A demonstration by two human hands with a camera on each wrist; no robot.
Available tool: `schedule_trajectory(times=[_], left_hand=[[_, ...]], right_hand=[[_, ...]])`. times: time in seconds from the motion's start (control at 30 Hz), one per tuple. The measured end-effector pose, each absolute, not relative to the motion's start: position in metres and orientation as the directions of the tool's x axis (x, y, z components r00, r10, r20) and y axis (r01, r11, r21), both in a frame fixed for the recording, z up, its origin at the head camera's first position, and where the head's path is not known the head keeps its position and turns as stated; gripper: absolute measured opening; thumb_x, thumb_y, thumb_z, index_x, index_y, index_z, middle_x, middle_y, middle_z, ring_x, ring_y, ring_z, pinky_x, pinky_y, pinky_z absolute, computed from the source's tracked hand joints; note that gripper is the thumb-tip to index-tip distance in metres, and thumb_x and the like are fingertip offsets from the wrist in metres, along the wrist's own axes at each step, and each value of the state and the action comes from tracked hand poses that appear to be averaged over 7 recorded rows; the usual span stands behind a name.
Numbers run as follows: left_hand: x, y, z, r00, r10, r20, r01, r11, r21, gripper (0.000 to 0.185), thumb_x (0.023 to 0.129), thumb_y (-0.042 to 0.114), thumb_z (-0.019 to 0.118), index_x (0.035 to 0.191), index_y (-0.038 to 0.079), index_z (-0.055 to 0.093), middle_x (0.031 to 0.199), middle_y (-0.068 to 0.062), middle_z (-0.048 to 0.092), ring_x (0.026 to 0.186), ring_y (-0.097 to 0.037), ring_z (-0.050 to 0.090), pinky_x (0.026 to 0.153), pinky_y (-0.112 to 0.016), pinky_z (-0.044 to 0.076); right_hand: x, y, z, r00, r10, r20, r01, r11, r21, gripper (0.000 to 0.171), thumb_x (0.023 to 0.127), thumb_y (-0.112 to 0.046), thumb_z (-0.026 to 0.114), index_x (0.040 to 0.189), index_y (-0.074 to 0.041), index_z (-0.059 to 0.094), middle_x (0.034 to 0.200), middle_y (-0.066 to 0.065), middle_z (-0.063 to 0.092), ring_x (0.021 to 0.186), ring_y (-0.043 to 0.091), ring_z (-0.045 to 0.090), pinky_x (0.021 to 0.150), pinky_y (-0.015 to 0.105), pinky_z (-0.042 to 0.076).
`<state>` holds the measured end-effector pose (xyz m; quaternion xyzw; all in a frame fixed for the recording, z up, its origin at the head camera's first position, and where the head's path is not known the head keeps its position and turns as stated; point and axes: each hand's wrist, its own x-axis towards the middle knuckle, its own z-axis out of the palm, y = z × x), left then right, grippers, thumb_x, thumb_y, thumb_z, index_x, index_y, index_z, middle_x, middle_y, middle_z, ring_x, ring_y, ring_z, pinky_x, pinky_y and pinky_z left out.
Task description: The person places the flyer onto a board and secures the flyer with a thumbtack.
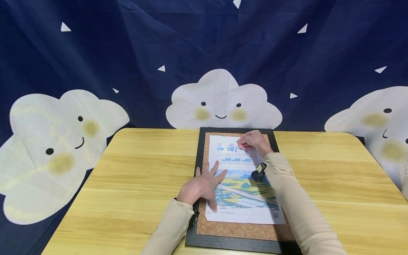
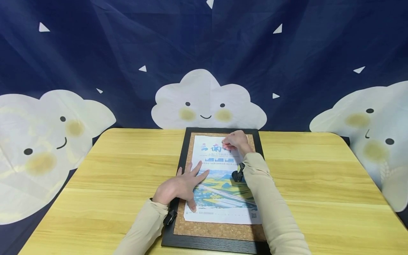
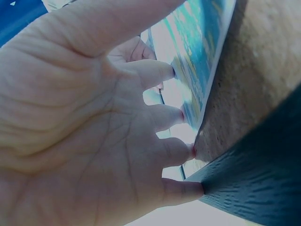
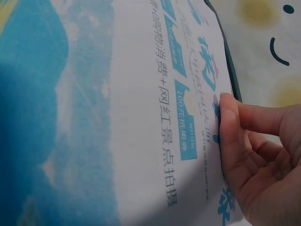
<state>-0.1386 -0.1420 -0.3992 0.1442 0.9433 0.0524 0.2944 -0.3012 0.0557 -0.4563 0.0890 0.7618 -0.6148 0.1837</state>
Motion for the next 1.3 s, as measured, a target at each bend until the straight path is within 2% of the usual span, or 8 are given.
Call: schedule_trajectory(times=[0.33, 0.53, 0.83, 1.17, 1.3], left_hand=[[-0.1382, -0.1423, -0.3997, -0.785, 0.304, -0.540, 0.246, 0.953, 0.180, 0.123, 0.070, 0.027, 0.097, 0.167, 0.029, 0.023, 0.175, -0.003, -0.004, 0.159, -0.033, -0.006, 0.124, -0.060, 0.004], [-0.1383, -0.1409, -0.3992, -0.788, 0.299, -0.539, 0.243, 0.954, 0.174, 0.123, 0.070, 0.027, 0.098, 0.167, 0.030, 0.023, 0.175, -0.003, -0.004, 0.159, -0.032, -0.007, 0.124, -0.060, 0.004], [-0.1377, -0.1421, -0.3996, -0.786, 0.303, -0.539, 0.245, 0.953, 0.179, 0.122, 0.070, 0.027, 0.098, 0.167, 0.029, 0.023, 0.175, -0.004, -0.004, 0.159, -0.033, -0.006, 0.124, -0.061, 0.004], [-0.1384, -0.1418, -0.4003, -0.787, 0.298, -0.540, 0.241, 0.955, 0.175, 0.123, 0.070, 0.027, 0.098, 0.167, 0.030, 0.023, 0.175, -0.003, -0.003, 0.159, -0.033, -0.006, 0.124, -0.060, 0.004], [-0.1382, -0.1418, -0.4005, -0.786, 0.301, -0.539, 0.239, 0.954, 0.183, 0.123, 0.069, 0.027, 0.098, 0.167, 0.030, 0.023, 0.175, -0.003, -0.004, 0.159, -0.032, -0.006, 0.124, -0.059, 0.004]], right_hand=[[-0.3006, 0.0539, -0.4535, -0.913, -0.071, -0.401, 0.371, 0.261, -0.891, 0.016, 0.097, 0.000, 0.069, 0.109, 0.011, 0.068, 0.064, 0.002, 0.069, 0.054, 0.008, 0.066, 0.054, 0.019, 0.055], [-0.2993, 0.0547, -0.4525, -0.917, -0.076, -0.392, 0.363, 0.256, -0.896, 0.008, 0.096, 0.001, 0.068, 0.100, 0.008, 0.067, 0.063, 0.002, 0.068, 0.054, 0.009, 0.067, 0.055, 0.019, 0.055], [-0.3027, 0.0535, -0.4559, -0.919, -0.072, -0.387, 0.353, 0.281, -0.892, 0.010, 0.097, 0.000, 0.069, 0.102, 0.006, 0.063, 0.065, 0.004, 0.068, 0.053, 0.010, 0.068, 0.055, 0.021, 0.057], [-0.3030, 0.0528, -0.4576, -0.929, -0.065, -0.365, 0.321, 0.349, -0.880, 0.008, 0.095, 0.000, 0.070, 0.097, 0.005, 0.064, 0.063, 0.004, 0.067, 0.050, 0.010, 0.066, 0.053, 0.022, 0.056], [-0.3027, 0.0501, -0.4579, -0.941, -0.050, -0.335, 0.286, 0.414, -0.864, 0.007, 0.095, 0.000, 0.070, 0.092, 0.005, 0.066, 0.063, 0.005, 0.068, 0.048, 0.009, 0.065, 0.051, 0.023, 0.056]])
